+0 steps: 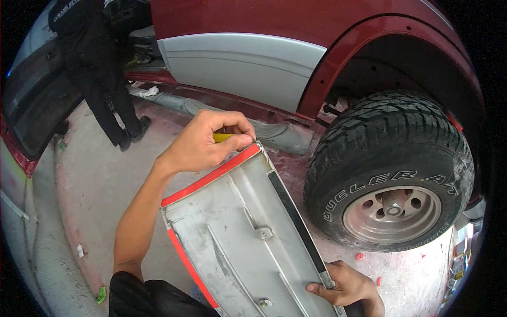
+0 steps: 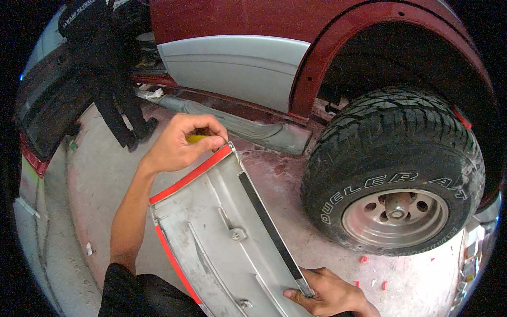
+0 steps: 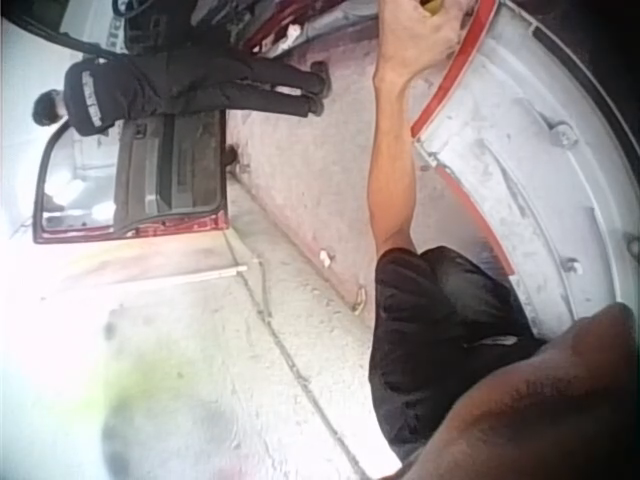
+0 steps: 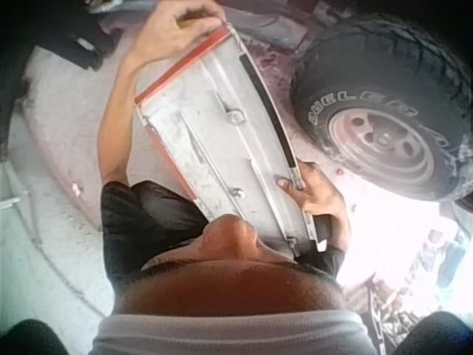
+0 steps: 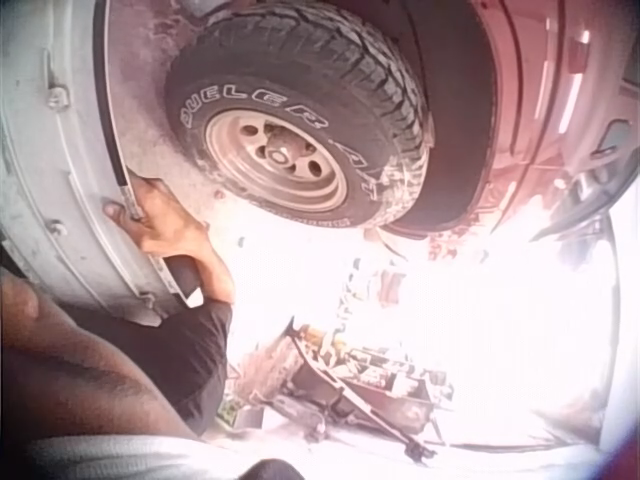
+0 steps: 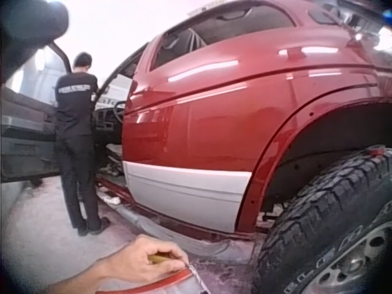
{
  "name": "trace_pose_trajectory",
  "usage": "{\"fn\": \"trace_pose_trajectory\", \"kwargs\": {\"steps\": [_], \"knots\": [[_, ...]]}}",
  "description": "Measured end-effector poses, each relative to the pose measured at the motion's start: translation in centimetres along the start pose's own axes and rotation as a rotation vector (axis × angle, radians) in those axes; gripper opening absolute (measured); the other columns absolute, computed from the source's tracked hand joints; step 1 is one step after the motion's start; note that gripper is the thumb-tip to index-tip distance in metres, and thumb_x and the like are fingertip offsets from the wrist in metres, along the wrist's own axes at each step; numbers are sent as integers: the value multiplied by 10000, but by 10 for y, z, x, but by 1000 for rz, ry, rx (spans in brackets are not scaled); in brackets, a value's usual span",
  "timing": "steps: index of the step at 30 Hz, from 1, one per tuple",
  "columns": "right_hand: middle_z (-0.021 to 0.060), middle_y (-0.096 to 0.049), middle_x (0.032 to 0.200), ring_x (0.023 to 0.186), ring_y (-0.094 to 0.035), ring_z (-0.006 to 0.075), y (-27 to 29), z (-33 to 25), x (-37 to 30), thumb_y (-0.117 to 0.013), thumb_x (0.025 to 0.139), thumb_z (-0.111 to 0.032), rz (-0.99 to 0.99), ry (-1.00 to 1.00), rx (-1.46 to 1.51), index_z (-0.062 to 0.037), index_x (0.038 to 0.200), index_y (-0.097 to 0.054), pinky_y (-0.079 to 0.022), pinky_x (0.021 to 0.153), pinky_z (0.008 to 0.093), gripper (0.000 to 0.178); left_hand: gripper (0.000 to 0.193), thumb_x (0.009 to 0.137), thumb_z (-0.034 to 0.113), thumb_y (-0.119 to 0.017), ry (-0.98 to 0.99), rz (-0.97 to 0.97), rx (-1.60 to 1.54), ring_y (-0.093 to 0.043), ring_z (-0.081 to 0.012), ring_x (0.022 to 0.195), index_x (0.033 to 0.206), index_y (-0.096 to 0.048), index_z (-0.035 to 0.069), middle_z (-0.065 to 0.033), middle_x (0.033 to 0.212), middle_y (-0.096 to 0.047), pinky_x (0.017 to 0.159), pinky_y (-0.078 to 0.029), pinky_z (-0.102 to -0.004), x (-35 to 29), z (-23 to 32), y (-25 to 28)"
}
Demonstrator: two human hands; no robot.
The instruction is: Applying adhesive tape and trimming it on a vehicle body trim piece.
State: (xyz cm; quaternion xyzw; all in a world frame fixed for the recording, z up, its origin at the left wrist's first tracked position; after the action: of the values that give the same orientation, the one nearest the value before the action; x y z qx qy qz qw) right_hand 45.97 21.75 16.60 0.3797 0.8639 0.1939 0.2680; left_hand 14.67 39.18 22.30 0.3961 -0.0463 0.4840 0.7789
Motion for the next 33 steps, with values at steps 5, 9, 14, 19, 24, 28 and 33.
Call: {"fn": "trace_pose_trajectory", "kwargs": {"steps": [5, 9, 14, 19, 24, 28, 33], "knots": [[245, -683, 845, 786, -667, 402, -2, 4, -1, -703, 920, -283, 13, 2, -98, -16, 1281, -586, -501, 748, 431, 464, 93, 893, 78, -690, 18, -18, 14, -606, -93, 761, 908, -681, -13, -49, 820, -680, 702, -487, -256, 1, -2, 1], [254, -676, 865, 797, -654, 411, -3, 3, -1, -695, 923, -304, 33, -25, -122, -11, 1279, -586, -495, 759, 433, 474, 92, 883, 80, -699, 18, -46, 63, -614, -101, 744, 885, -692, -11, -60, 809, -691, 688, -492, -263, 1, -4, 4], [267, -674, 917, 837, -648, 427, -1, 1, 3, -692, 923, -303, -12, -55, -35, -3, 1287, -576, -492, 781, 444, 486, 107, 878, 91, -714, 54, -43, 64, -617, -103, 731, 884, -707, -15, -67, 809, -701, 684, -500, -265, 0, -7, 3], [253, -682, 853, 771, -664, 430, -1, 4, 2, -693, 921, -252, 53, 105, -110, 13, 1271, -575, -505, 722, 445, 454, 108, 900, 79, -692, 61, 10, -50, -593, -85, 725, 926, -714, -23, -46, 811, -693, 676, -494, -253, 0, -7, 4], [256, -690, 865, 762, -681, 417, 2, 2, 5, -689, 926, -222, -17, 56, 10, 20, 1257, -576, -517, 695, 434, 426, 115, 908, 81, -697, 67, 0, -28, -610, -86, 766, 937, -715, -28, -55, 859, -699, 701, -503, -248, 0, -8, 4], [262, -693, 874, 782, -694, 405, 2, 1, 6, -683, 932, -216, -26, 31, 23, 26, 1245, -578, -523, 698, 426, 409, 121, 909, 88, -699, 92, 3, -81, -610, -84, 770, 942, -717, -27, -55, 853, -701, 705, -502, -245, -1, -7, 4], [268, -688, 860, 759, -685, 414, -1, 6, 3, -692, 926, -239, 29, 94, -25, 25, 1263, -574, -521, 696, 434, 444, 128, 909, 102, -703, 90, -9, -36, -615, -83, 765, 937, -721, -21, -53, 842, -708, 704, -503, -246, 1, -5, 4]]}}
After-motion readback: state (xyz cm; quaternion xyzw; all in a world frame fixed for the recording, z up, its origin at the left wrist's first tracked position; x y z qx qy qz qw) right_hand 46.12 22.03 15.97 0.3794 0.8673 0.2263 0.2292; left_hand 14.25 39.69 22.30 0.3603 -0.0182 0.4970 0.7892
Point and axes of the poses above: each hand's wrist, its own x-axis towards the middle knuckle, its own y-axis out of the back of the hand, z = x × y, the point moved 1 cm from there along x, towards the middle knuckle
